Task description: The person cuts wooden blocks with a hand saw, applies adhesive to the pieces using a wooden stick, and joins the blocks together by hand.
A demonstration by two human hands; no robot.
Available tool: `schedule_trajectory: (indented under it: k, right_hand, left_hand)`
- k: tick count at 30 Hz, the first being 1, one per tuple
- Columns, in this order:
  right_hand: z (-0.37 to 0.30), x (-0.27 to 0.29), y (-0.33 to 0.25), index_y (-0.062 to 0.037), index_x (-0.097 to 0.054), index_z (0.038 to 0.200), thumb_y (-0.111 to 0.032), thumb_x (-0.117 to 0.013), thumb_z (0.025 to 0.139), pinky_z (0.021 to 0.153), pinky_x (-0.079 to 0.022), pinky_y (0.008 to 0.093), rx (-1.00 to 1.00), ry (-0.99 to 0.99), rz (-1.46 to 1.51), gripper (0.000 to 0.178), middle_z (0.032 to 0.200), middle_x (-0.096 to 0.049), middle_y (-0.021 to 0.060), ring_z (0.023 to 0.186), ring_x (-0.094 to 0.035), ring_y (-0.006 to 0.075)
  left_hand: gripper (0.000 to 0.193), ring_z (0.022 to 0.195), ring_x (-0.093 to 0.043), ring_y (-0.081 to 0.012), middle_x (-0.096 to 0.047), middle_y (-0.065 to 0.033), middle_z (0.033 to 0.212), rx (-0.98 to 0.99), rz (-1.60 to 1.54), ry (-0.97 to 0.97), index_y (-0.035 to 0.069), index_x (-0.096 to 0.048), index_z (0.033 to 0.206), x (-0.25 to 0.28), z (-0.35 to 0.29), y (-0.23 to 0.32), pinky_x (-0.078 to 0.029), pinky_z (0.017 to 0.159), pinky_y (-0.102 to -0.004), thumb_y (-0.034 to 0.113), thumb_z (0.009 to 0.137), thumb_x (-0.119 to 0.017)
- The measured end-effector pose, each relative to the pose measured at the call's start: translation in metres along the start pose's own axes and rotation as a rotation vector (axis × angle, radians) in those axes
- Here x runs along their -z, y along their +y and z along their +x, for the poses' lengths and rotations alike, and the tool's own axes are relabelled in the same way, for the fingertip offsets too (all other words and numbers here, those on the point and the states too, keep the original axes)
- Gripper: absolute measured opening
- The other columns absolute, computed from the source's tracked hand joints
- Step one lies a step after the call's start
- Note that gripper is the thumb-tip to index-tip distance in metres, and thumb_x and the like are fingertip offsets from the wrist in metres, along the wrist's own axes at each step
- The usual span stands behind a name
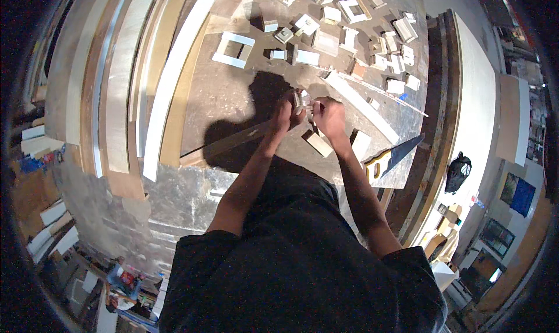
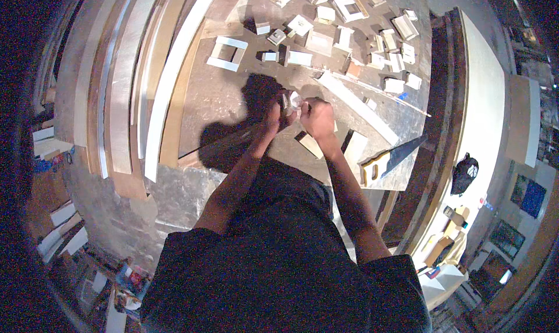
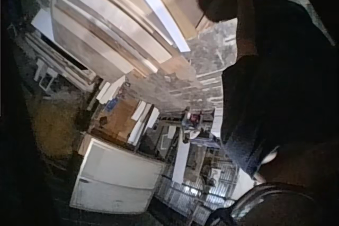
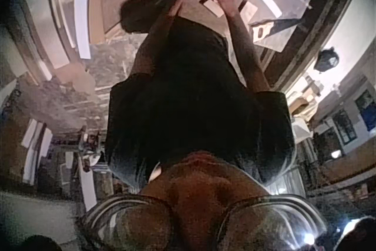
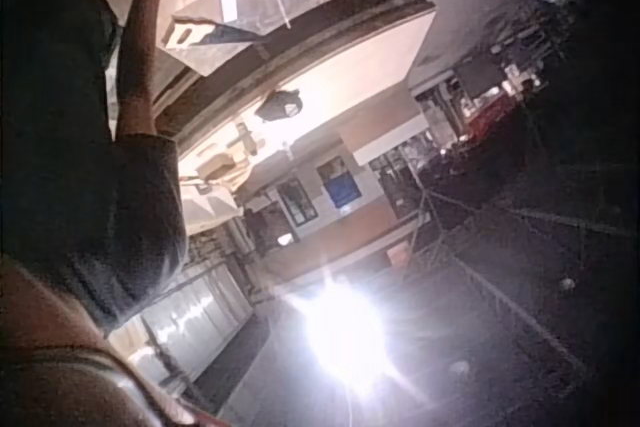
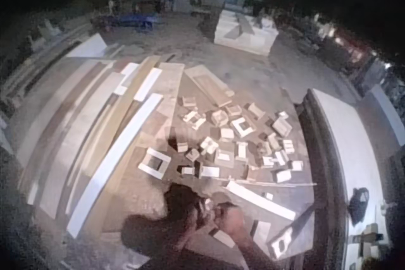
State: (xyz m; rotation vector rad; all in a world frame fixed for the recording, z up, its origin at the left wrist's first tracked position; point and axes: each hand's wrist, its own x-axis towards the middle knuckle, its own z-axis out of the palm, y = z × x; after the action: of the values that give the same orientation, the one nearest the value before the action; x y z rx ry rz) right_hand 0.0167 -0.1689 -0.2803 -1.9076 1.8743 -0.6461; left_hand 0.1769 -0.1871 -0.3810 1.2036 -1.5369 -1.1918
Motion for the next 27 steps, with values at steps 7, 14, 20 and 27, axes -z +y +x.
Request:
schedule_trajectory:
  k: [7,14,20,27]
  right_hand:
    - [-0.002,0.004,0.036,0.0025,-0.075,0.087,-0.010,-0.071,0.085,0.060,-0.054,0.0412,-0.324,0.041,0.260,0.013,0.064,-0.067,0.0199,0.059,-0.071,0.0292]
    - [0.000,0.008,0.044,0.0068,-0.071,0.078,-0.012,-0.070,0.094,0.051,-0.050,0.0290,-0.382,0.031,0.317,0.025,0.062,-0.068,0.0093,0.054,-0.065,0.0114]
    - [-0.010,0.020,0.054,0.0061,-0.072,0.085,-0.011,-0.070,0.093,0.054,-0.053,0.0305,-0.452,0.077,0.513,0.019,0.067,-0.070,0.0114,0.055,-0.066,0.0126]
    - [0.001,0.003,0.011,0.0007,-0.075,0.093,-0.008,-0.068,0.089,0.062,-0.056,0.0405,0.063,0.119,0.050,0.012,0.083,-0.072,0.0228,0.066,-0.070,0.0356]
  left_hand:
    - [0.050,0.102,-0.070,-0.0355,-0.070,-0.0187,0.112,-0.167,0.243,0.110,0.003,-0.061,0.123,0.000,0.003,0.060,-0.056,0.087,-0.0415,0.014,0.077,-0.076]
    - [0.049,0.102,-0.071,-0.0387,-0.072,-0.0188,0.106,-0.096,0.165,0.053,0.004,-0.061,0.122,-0.001,-0.002,0.021,-0.056,0.086,-0.0440,0.015,0.078,-0.079]
    - [0.050,0.102,-0.070,-0.0392,-0.071,-0.0196,0.109,-0.066,0.244,0.015,0.004,-0.060,0.123,-0.007,0.000,0.024,-0.056,0.087,-0.0446,0.016,0.078,-0.079]
    - [0.053,0.105,-0.069,-0.0368,-0.070,-0.0185,0.112,-0.012,0.126,-0.014,0.003,-0.061,0.123,-0.004,0.000,0.010,-0.054,0.089,-0.0435,0.015,0.075,-0.080]
